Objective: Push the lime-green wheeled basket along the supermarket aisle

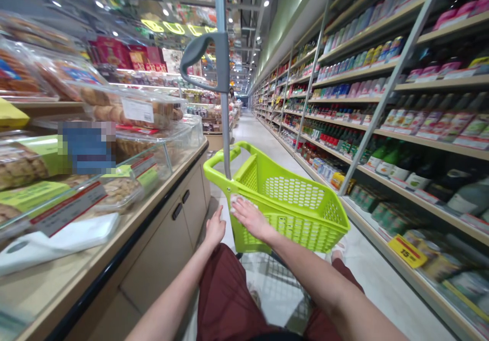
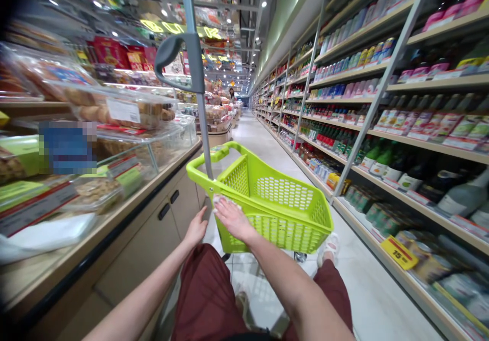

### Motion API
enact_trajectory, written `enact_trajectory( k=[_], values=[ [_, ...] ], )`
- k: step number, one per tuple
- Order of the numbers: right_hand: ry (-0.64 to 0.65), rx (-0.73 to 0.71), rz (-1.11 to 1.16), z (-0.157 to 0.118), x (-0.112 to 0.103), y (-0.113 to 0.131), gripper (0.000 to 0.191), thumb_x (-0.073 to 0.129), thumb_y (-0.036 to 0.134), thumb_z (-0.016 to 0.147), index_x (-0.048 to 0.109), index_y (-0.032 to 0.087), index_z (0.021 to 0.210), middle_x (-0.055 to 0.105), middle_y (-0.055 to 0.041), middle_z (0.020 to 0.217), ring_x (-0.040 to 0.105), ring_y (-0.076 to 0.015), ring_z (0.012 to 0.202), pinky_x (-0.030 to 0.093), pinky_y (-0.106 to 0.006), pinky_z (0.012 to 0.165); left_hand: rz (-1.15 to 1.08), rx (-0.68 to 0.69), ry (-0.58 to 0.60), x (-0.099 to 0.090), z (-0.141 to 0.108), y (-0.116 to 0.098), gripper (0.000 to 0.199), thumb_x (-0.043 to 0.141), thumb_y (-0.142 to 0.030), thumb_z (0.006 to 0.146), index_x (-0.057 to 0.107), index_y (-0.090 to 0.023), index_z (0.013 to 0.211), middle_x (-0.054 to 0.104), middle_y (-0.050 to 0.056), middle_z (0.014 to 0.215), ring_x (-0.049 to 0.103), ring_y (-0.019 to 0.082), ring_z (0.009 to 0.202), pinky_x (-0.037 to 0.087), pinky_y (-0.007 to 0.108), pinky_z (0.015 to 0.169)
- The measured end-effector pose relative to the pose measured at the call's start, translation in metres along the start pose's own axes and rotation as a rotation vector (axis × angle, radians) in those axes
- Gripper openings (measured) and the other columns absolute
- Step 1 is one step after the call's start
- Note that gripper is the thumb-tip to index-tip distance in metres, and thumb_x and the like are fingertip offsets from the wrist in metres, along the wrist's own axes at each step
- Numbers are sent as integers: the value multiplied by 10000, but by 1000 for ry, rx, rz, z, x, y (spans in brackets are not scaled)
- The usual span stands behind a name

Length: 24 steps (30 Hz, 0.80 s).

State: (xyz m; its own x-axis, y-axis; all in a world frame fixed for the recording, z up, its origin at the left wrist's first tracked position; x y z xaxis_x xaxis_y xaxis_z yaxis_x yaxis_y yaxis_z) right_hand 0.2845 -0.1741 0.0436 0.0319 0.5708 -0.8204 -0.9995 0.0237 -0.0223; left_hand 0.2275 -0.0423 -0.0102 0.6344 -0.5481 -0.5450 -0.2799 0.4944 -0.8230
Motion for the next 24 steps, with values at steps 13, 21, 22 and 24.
enact_trajectory(
  k=[13,21,22,24],
  values=[
    [-196,459,434,-35,-43,-4,416,375,81,728,544,160,1100,515,-99,1180,450,-183,1115,374,-361,950,-1107,-264,460,59,-61,-67,297,575,-161,647,559,-150,944,645,47,881,606,117,706,489,250,680],
    [-25,252,33,-69,-24,9,529,517,220,740,405,62,1232,334,-185,1323,222,-266,1259,303,-452,992,-878,-433,448,69,-64,-60,142,512,-82,627,575,-136,742,617,8,642,560,79,546,460,194,545],
    [-19,226,34,-69,-24,8,496,502,207,753,419,67,1222,366,-179,1305,242,-255,1252,318,-438,987,-839,-421,472,67,-63,-58,162,516,-82,614,584,-134,752,623,10,647,563,86,553,457,199,539],
    [-49,188,20,-63,-30,3,408,438,145,785,462,109,1190,424,-140,1272,260,-225,1248,332,-420,983,-728,-356,510,63,-58,-57,243,511,-100,612,600,-146,834,654,24,749,590,110,640,465,225,582]
  ],
)
Point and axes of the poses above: each hand's wrist, its own z-axis towards the middle knuckle, its own x-axis out of the palm, y = z × x, the point moved 6 cm from there along z, towards the middle knuckle
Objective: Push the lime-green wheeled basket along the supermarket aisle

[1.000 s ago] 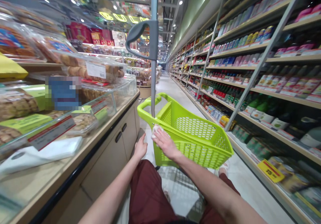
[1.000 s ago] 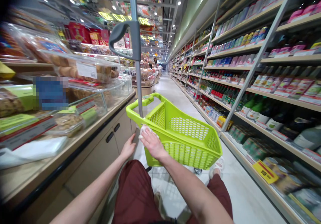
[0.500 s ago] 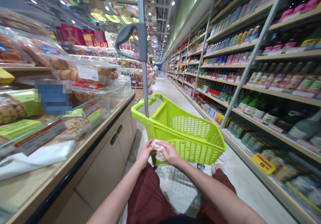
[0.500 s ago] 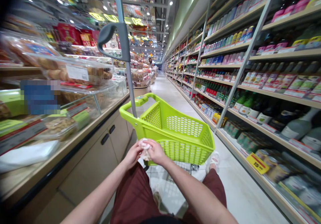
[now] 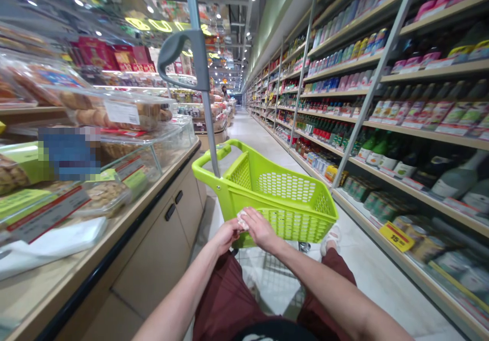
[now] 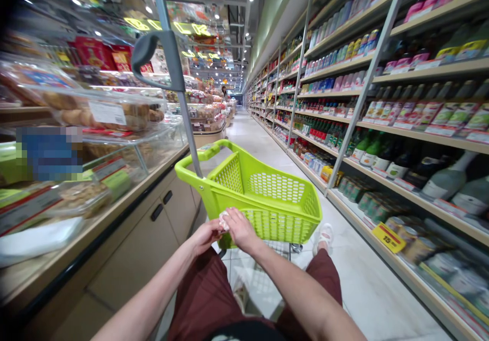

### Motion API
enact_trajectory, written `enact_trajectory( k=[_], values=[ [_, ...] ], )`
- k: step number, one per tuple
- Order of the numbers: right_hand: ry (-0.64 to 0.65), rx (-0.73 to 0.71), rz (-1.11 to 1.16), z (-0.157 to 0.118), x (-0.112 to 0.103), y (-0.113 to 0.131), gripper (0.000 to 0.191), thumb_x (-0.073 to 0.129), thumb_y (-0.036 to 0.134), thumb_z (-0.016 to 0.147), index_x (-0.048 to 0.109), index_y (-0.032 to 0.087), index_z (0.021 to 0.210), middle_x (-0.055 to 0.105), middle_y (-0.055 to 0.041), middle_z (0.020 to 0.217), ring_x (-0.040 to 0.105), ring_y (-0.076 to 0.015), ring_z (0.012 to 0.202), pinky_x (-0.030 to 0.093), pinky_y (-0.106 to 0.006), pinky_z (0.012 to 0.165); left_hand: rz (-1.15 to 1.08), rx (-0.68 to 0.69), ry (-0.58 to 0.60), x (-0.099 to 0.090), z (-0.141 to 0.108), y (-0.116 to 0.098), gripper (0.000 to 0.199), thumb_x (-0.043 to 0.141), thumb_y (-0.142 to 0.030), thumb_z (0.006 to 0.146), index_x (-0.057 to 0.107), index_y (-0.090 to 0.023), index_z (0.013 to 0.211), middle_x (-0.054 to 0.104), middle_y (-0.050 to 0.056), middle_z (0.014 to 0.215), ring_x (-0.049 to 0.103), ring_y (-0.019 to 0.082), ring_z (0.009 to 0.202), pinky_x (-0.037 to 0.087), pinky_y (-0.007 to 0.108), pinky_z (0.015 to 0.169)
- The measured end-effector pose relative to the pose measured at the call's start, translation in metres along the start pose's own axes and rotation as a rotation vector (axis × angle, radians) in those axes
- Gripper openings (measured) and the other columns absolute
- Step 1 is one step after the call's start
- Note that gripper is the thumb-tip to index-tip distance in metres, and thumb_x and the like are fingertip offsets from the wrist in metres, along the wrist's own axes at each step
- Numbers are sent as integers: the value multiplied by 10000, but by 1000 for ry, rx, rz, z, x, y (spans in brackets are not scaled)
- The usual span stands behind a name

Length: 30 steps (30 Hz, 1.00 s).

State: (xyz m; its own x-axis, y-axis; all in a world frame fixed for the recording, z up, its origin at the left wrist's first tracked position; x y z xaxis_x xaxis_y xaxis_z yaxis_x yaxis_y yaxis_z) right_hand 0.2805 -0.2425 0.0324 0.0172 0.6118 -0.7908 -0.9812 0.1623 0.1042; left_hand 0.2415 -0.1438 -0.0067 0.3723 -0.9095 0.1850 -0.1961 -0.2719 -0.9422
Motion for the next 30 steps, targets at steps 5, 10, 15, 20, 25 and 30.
enact_trajectory(
  k=[5,10,15,20,25,30],
  values=[
    [-186,-28,-129,37,-28,-20,359,371,100,842,477,157,1181,396,-90,1310,117,-209,1298,234,-481,1023,533,254,-273,-25,6,-24,431,465,-100,642,541,-126,1066,569,88,1134,511,182,1047,384,309,903],
    [-31,-184,-192,11,7,-28,329,363,111,867,487,166,1167,457,-77,1264,204,-195,1278,284,-478,1000,1110,449,-311,-12,1,-9,479,442,-84,661,487,-126,1136,515,102,1195,443,189,1121,298,332,985],
    [24,-170,-198,-46,34,-28,295,357,167,882,529,143,1121,526,-85,1193,340,-197,1216,382,-407,951,1381,464,-152,14,-4,24,504,440,-95,658,469,-156,1157,476,89,1245,399,193,1162,244,369,1005],
    [-94,-115,-166,-38,-9,-41,325,367,154,879,477,171,1184,431,-81,1285,201,-202,1276,288,-468,1003,1459,449,-191,28,-2,20,552,422,-114,678,388,-164,1227,388,86,1323,302,196,1233,133,420,1040],
    [-112,-87,-158,-23,-37,-70,336,336,124,884,469,194,1185,459,-62,1265,196,-157,1279,290,-447,1006,1475,370,-211,38,3,22,645,428,-119,662,276,-118,1289,263,134,1385,221,217,1275,161,446,1026],
    [-133,-44,-71,-30,-35,-61,391,339,81,835,459,159,1198,424,-85,1289,228,-178,1269,296,-422,1011,1494,400,-239,38,13,18,663,409,-94,651,259,-109,1296,178,133,1413,176,216,1291,142,462,1030]
  ],
)
Point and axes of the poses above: each hand's wrist, its own z-axis towards the middle knuckle, its own x-axis out of the palm, y = z × x, the point moved 6 cm from there along z, towards the middle knuckle
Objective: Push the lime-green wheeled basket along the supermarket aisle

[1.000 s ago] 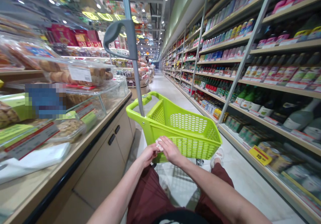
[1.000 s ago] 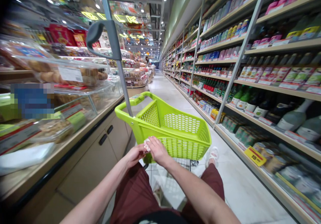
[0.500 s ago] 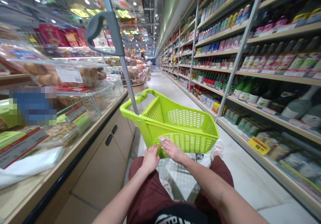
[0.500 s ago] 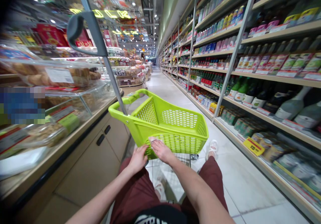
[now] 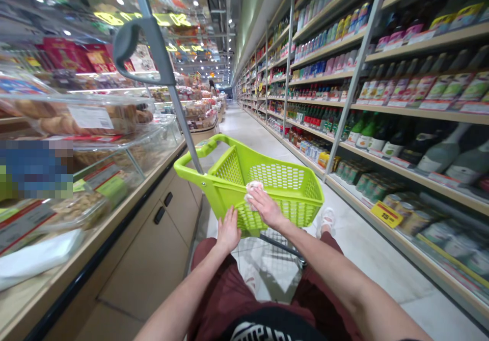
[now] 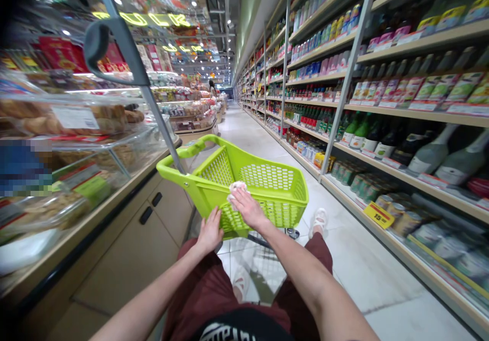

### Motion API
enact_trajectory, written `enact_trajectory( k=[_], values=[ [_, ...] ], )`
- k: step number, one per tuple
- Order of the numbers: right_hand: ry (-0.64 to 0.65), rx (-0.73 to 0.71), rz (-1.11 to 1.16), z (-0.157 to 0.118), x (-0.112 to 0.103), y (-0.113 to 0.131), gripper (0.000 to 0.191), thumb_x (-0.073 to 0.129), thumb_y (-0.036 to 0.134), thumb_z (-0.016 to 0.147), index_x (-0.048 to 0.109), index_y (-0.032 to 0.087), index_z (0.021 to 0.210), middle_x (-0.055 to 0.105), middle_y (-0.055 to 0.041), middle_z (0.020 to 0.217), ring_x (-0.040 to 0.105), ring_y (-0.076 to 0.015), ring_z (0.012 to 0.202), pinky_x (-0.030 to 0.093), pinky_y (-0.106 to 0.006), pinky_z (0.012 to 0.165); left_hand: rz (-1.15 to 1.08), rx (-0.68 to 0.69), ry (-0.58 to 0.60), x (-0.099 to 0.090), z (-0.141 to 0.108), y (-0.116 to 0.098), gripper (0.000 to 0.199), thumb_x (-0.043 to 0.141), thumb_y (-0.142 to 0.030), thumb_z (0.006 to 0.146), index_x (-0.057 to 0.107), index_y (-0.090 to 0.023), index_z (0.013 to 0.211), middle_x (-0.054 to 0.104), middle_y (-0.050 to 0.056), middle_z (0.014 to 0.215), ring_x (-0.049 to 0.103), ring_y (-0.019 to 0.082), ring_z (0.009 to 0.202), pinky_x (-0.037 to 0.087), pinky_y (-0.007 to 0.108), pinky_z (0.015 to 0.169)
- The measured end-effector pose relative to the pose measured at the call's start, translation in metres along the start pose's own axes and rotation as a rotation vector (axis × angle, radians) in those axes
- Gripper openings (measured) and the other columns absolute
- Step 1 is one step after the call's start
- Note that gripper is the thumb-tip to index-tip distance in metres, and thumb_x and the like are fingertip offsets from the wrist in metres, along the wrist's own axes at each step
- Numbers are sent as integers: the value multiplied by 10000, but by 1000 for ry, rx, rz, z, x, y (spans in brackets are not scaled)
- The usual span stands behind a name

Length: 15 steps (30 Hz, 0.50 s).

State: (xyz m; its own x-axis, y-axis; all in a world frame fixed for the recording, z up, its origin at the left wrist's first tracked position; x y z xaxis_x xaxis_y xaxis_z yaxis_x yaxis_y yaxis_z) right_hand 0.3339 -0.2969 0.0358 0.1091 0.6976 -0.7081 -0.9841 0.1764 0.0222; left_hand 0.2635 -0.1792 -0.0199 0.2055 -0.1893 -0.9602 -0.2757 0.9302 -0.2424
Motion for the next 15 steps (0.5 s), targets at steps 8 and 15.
enact_trajectory(
  k=[8,15],
  values=[
    [-88,175,46,-22,-7,-9,423,355,69,800,463,160,1198,449,-108,1258,289,-204,1240,331,-436,986,-42,-36,80,10,16,10,692,409,-94,643,233,-150,1310,129,93,1430,158,213,1295,124,487,1031],
    [34,21,-156,-45,12,-30,336,359,97,863,486,166,1167,458,-82,1263,241,-216,1263,303,-475,991,-65,-67,106,8,26,6,674,413,-128,673,212,-125,1317,134,131,1424,190,218,1289,171,483,1022]
  ],
)
Point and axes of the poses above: each hand's wrist, its own z-axis towards the middle knuckle, its own x-axis out of the palm, y = z × x, the point moved 6 cm from there along z, towards the middle knuckle
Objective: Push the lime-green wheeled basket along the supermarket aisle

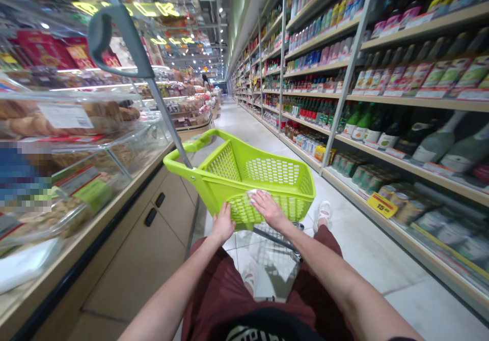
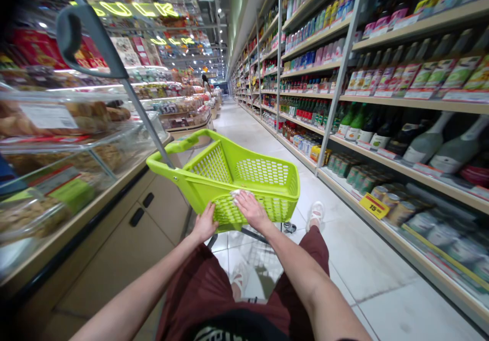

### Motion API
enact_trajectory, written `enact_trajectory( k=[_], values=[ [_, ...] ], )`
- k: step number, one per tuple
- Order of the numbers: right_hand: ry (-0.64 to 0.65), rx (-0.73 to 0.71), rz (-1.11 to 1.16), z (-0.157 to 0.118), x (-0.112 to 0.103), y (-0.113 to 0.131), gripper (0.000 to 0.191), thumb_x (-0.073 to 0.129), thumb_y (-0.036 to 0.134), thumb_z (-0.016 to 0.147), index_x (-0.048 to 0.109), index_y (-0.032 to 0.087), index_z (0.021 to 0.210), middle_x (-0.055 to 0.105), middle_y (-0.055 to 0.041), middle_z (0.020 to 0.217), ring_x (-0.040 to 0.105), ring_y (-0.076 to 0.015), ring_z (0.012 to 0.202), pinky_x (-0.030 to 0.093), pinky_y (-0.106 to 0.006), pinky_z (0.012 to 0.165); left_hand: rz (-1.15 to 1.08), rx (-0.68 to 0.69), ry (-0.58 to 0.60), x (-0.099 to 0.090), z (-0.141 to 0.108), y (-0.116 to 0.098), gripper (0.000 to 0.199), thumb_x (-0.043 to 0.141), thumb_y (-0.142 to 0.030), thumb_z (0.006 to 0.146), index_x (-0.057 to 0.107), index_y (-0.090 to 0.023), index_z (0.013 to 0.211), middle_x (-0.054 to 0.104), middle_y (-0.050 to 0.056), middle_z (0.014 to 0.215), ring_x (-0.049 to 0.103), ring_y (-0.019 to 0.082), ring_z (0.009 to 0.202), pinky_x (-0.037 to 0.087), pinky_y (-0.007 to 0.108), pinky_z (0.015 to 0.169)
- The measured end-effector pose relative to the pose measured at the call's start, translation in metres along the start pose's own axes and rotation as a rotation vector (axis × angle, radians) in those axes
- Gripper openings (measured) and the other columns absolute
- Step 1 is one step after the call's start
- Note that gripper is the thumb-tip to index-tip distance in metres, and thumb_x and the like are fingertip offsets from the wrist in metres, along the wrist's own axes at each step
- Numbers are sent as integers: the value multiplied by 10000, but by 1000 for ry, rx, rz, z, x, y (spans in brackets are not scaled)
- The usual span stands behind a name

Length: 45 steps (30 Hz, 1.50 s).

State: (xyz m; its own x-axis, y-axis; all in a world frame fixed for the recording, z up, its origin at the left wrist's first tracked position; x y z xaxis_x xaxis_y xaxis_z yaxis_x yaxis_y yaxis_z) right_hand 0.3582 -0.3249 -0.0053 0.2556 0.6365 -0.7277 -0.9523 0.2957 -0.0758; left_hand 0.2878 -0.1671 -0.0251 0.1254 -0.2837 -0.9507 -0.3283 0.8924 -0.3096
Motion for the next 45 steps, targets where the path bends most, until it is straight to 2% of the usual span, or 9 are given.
enact_trajectory(
  k=[5,12,17,23,28,31,35,39,45],
  values=[
    [161,35,8,-53,32,10,280,382,108,861,551,169,1076,553,-101,1150,359,-183,1206,388,-440,934,58,189,27,9,-10,-29,681,420,-108,656,243,-140,1313,163,104,1421,173,218,1294,115,472,1039],
    [-45,127,3,-18,-33,-17,338,354,118,869,484,173,1176,416,-89,1296,172,-202,1285,271,-480,1009,58,265,44,17,-12,-69,662,397,-92,671,240,-132,1313,141,107,1424,142,230,1300,94,508,1030],
    [-18,66,70,-22,-29,-17,340,356,105,853,497,173,1155,488,-91,1230,234,-198,1266,321,-466,983,-4,292,44,17,-10,-87,672,399,-77,658,237,-107,1310,163,120,1418,165,225,1295,120,486,1039],
    [21,124,340,-40,-46,12,461,391,56,734,467,157,1177,456,-107,1245,338,-195,1212,359,-410,967,-570,304,-97,6,5,-90,618,414,-59,641,360,-129,1252,377,96,1326,315,170,1229,246,335,1026],
    [-125,367,400,-36,-80,-1,438,380,78,742,501,197,1145,495,-82,1199,435,-189,1129,388,-385,938,-1047,97,215,26,4,-111,198,524,-242,660,623,-130,790,638,43,764,581,166,797,429,299,779],
    [-264,557,285,-44,-82,-17,421,352,101,763,503,180,1148,495,-95,1192,423,-203,1137,377,-401,943,-1146,-28,308,37,-7,-133,300,486,-386,703,602,-115,754,614,39,659,577,138,650,441,270,636],
    [-328,609,119,-61,-77,-17,486,322,87,749,432,162,1217,399,-99,1282,331,-226,1206,331,-458,968,-1060,1,340,45,-18,-156,294,440,-378,728,590,-145,828,629,28,769,575,123,705,435,256,642],
    [-96,391,56,-75,-68,-1,561,418,132,735,328,128,1289,278,-127,1360,210,-273,1262,307,-499,973,-897,69,322,46,-16,-158,140,461,-197,669,585,-147,629,619,13,660,567,155,735,427,297,735],
    [-98,327,-55,-76,-79,-27,420,390,80,785,488,202,1174,476,-102,1210,358,-216,1178,385,-420,927,-765,264,289,33,-10,-181,317,433,-8,554,632,-165,743,623,29,996,499,167,1022,313,269,953]
  ],
)
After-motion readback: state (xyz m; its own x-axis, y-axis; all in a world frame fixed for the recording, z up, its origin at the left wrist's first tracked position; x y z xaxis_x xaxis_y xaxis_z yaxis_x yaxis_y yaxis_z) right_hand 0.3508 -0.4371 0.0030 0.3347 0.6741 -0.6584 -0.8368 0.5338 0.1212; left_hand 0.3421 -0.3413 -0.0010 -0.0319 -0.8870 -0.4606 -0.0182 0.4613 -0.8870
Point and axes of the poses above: each hand's wrist, its own z-axis towards the middle knuckle, its own x-axis out of the palm, y = z × x, the point moved 6 cm from there along z, towards the middle knuckle
